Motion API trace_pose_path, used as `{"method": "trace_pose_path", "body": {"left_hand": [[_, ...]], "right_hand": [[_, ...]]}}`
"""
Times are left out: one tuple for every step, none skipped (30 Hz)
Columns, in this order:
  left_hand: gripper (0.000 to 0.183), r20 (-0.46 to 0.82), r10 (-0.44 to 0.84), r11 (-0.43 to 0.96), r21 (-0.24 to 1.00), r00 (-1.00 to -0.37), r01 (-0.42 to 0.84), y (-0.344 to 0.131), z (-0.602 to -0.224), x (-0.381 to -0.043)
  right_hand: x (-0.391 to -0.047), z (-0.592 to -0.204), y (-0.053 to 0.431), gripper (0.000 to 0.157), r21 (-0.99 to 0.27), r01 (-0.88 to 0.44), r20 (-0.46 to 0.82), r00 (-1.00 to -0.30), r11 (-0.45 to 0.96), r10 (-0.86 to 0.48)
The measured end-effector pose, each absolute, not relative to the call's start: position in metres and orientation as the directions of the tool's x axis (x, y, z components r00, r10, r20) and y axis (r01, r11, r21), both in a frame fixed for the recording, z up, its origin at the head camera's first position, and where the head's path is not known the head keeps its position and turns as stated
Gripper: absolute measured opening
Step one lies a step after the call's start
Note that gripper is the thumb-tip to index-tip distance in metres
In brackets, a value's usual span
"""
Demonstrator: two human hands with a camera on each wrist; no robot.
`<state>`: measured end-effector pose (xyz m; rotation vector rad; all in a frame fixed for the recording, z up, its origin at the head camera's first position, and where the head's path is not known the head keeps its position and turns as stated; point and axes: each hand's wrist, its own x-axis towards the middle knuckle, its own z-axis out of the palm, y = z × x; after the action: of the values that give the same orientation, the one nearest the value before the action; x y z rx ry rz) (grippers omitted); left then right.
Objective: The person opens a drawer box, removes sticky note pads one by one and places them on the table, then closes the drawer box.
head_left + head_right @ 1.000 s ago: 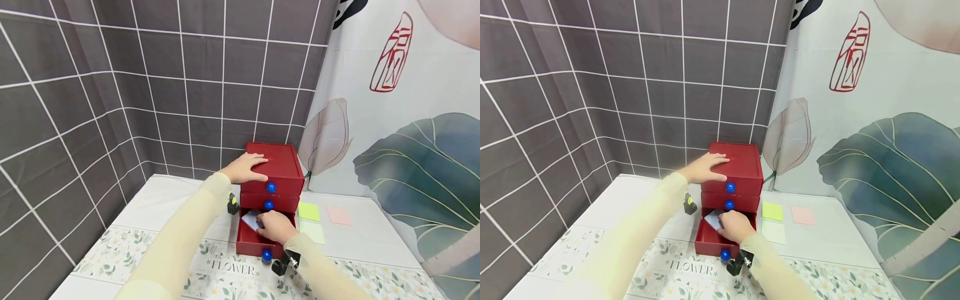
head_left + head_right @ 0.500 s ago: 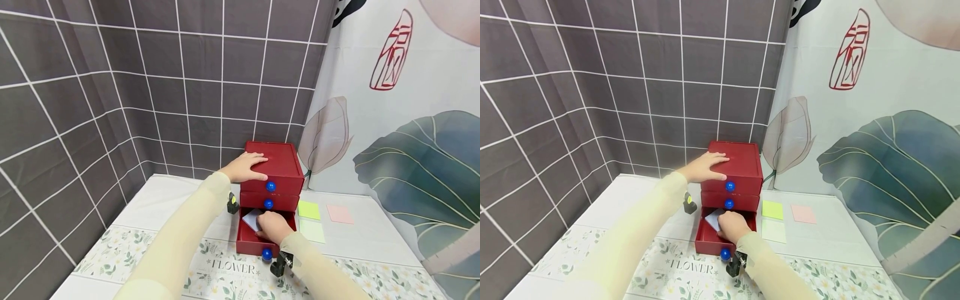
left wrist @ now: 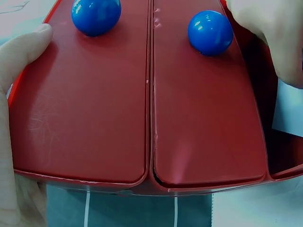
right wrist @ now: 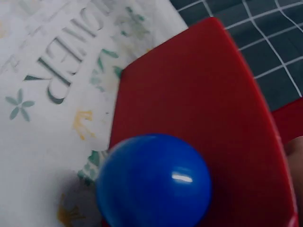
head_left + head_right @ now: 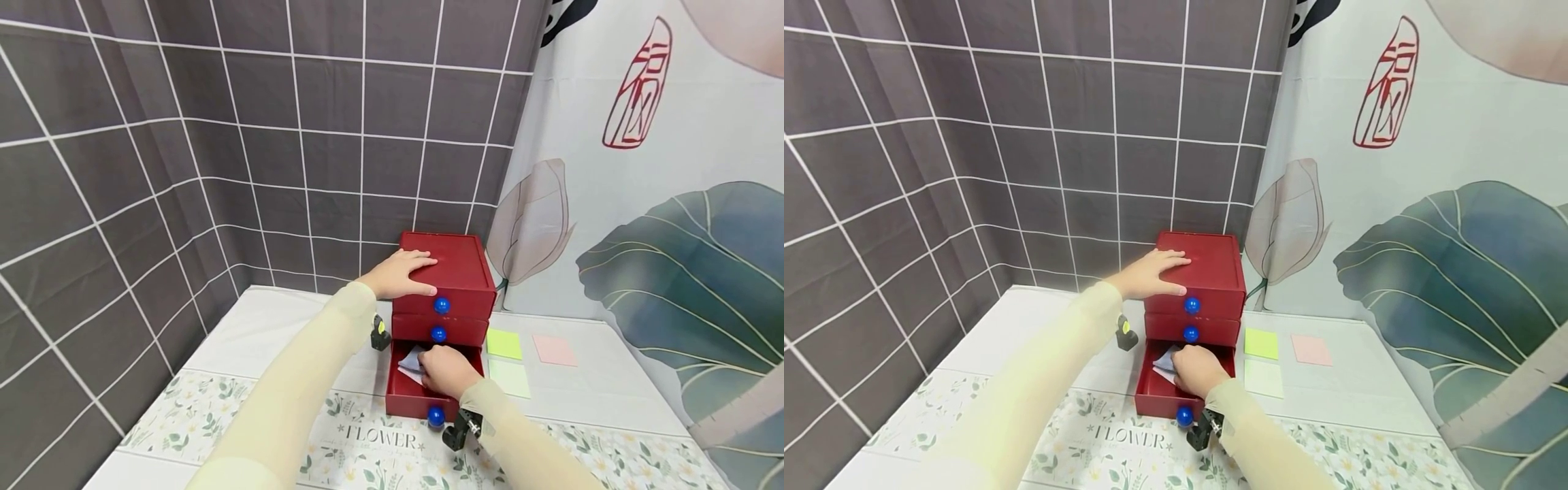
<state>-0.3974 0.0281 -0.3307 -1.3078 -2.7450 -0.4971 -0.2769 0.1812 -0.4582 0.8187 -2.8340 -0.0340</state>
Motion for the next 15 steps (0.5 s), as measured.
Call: {"method": "trace_pose_path", "body": {"left_hand": [[0.075, 0.19, 0.746, 0.589, 0.261, -0.639, 0.765, 0.028, -0.331, -0.397], [0.075, 0.191, 0.745, 0.589, 0.262, -0.639, 0.765, 0.028, -0.331, -0.397], [0.075, 0.191, 0.745, 0.589, 0.262, -0.64, 0.764, 0.028, -0.331, -0.397], [0.075, 0.19, 0.745, 0.59, 0.262, -0.64, 0.764, 0.029, -0.331, -0.397], [0.075, 0.188, 0.744, 0.591, 0.26, -0.641, 0.763, 0.029, -0.331, -0.396], [0.075, 0.185, 0.744, 0.593, 0.26, -0.642, 0.762, 0.029, -0.331, -0.396], [0.075, 0.182, 0.744, 0.594, 0.261, -0.643, 0.761, 0.029, -0.331, -0.396], [0.075, 0.181, 0.744, 0.593, 0.262, -0.643, 0.761, 0.029, -0.331, -0.396], [0.075, 0.18, 0.745, 0.593, 0.262, -0.642, 0.761, 0.029, -0.332, -0.396], [0.076, 0.179, 0.744, 0.595, 0.262, -0.644, 0.76, 0.029, -0.332, -0.396], [0.076, 0.178, 0.742, 0.596, 0.266, -0.647, 0.757, 0.029, -0.332, -0.396], [0.076, 0.179, 0.741, 0.596, 0.27, -0.648, 0.756, 0.029, -0.332, -0.396], [0.076, 0.18, 0.739, 0.596, 0.274, -0.649, 0.755, 0.029, -0.332, -0.396], [0.076, 0.182, 0.739, 0.594, 0.275, -0.648, 0.756, 0.029, -0.332, -0.397], [0.076, 0.183, 0.739, 0.595, 0.275, -0.649, 0.755, 0.029, -0.332, -0.397]], "right_hand": [[-0.276, -0.457, 0.182, 0.012, 0.048, -0.524, 0.175, -0.834, 0.85, -0.524], [-0.276, -0.455, 0.184, 0.011, 0.019, -0.521, 0.17, -0.84, 0.854, -0.516], [-0.276, -0.455, 0.186, 0.01, -0.005, -0.514, 0.165, -0.847, 0.858, -0.506], [-0.275, -0.454, 0.188, 0.009, -0.037, -0.51, 0.164, -0.851, 0.859, -0.499], [-0.275, -0.454, 0.19, 0.007, -0.067, -0.503, 0.164, -0.857, 0.862, -0.488], [-0.274, -0.455, 0.193, 0.004, -0.095, -0.495, 0.168, -0.863, 0.863, -0.477], [-0.274, -0.455, 0.196, 0.003, -0.117, -0.491, 0.177, -0.866, 0.863, -0.468], [-0.273, -0.456, 0.199, 0.004, -0.137, -0.488, 0.189, -0.867, 0.862, -0.461], [-0.272, -0.457, 0.202, 0.006, -0.15, -0.487, 0.201, -0.867, 0.86, -0.456], [-0.271, -0.457, 0.205, 0.008, -0.167, -0.491, 0.216, -0.864, 0.855, -0.454], [-0.27, -0.457, 0.208, 0.01, -0.176, -0.492, 0.231, -0.863, 0.853, -0.45], [-0.268, -0.456, 0.211, 0.011, -0.19, -0.494, 0.246, -0.861, 0.849, -0.446], [-0.267, -0.455, 0.214, 0.012, -0.209, -0.497, 0.261, -0.859, 0.842, -0.441], [-0.265, -0.453, 0.217, 0.013, -0.228, -0.496, 0.273, -0.858, 0.838, -0.434], [-0.263, -0.451, 0.22, 0.013, -0.249, -0.494, 0.282, -0.86, 0.833, -0.426]]}}
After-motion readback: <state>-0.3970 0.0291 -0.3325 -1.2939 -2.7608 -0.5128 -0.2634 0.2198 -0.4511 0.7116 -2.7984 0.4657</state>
